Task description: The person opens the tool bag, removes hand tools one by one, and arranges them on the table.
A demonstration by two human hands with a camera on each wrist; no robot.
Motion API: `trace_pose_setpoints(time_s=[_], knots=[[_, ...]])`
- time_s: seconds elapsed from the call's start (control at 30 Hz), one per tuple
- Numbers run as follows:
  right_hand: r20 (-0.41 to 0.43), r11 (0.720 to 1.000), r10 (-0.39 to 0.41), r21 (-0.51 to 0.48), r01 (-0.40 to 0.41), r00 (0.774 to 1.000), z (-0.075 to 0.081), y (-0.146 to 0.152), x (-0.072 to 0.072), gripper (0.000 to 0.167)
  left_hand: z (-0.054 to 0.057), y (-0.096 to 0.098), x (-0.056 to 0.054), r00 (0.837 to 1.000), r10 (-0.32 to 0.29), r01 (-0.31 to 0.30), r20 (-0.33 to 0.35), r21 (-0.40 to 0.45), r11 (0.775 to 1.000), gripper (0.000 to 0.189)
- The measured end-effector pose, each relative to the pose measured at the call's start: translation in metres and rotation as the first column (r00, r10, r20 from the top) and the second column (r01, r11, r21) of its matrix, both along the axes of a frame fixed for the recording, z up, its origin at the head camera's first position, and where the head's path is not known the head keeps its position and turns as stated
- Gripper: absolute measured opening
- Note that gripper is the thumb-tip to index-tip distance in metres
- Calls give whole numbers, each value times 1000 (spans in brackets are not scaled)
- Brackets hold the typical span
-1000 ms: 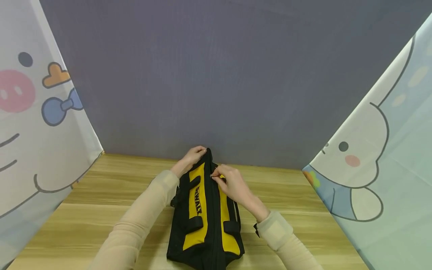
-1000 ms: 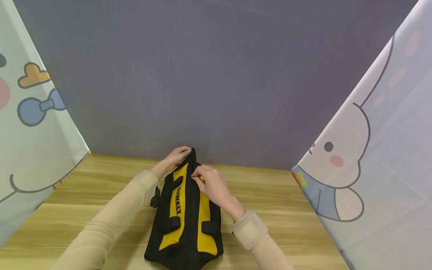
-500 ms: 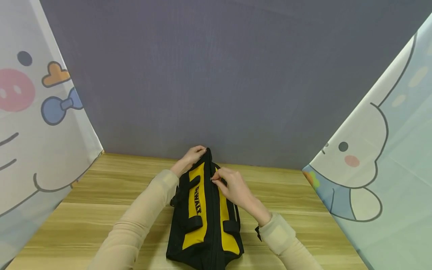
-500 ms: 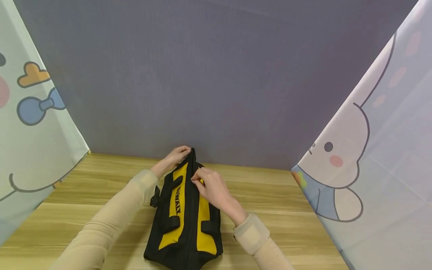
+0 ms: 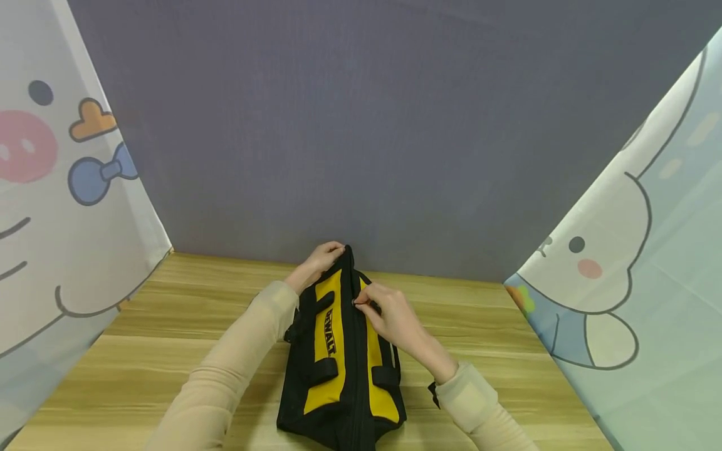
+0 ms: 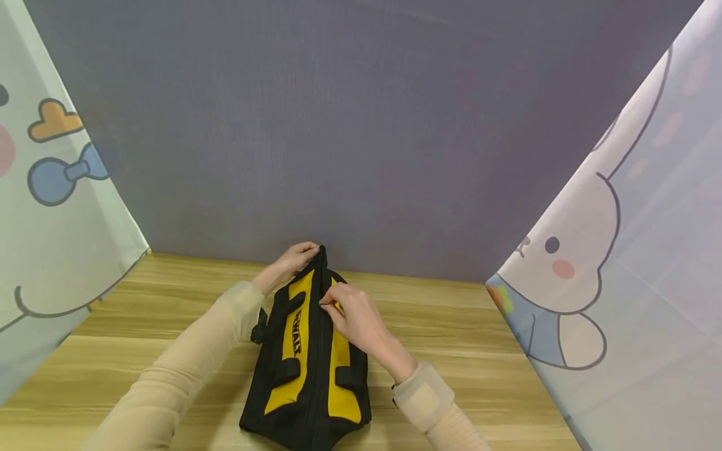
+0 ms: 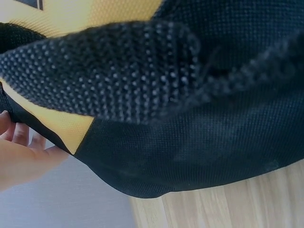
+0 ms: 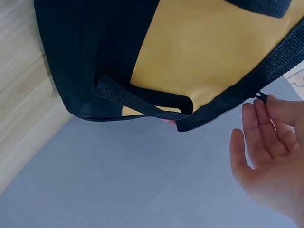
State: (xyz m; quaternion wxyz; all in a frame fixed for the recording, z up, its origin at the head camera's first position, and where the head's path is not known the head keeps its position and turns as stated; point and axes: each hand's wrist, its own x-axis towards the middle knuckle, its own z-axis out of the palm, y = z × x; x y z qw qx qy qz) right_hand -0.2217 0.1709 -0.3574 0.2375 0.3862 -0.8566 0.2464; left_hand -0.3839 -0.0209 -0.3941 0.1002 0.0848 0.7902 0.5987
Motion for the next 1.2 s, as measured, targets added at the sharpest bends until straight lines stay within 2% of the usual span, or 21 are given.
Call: trace_pose_setpoints(time_s=[0.17, 0.37, 0.57, 0.8, 1.2], knots=[[-28, 1000, 9, 13, -9, 1000, -1, 1, 3, 7, 1, 0, 0, 1000, -5, 5, 13, -6, 1000, 33], [-14, 1000, -4, 14, 5, 1000, -3, 3, 9, 7, -1, 1, 2, 999, -16, 17, 34, -14, 1000, 33], [3, 1000, 13, 6, -13, 1000, -5, 3, 16, 6, -2, 0, 2, 999, -19, 19, 29, -8, 1000, 35], [-16, 1000, 31, -6, -31, 999, -1, 4, 19, 8, 5, -2, -2, 1000, -23, 23, 14, -3, 1000, 35], [-26, 999, 34, 10, -34, 999, -3, 6, 29, 9, 1, 1, -1, 1000, -19, 19, 21, -4, 1000, 34]])
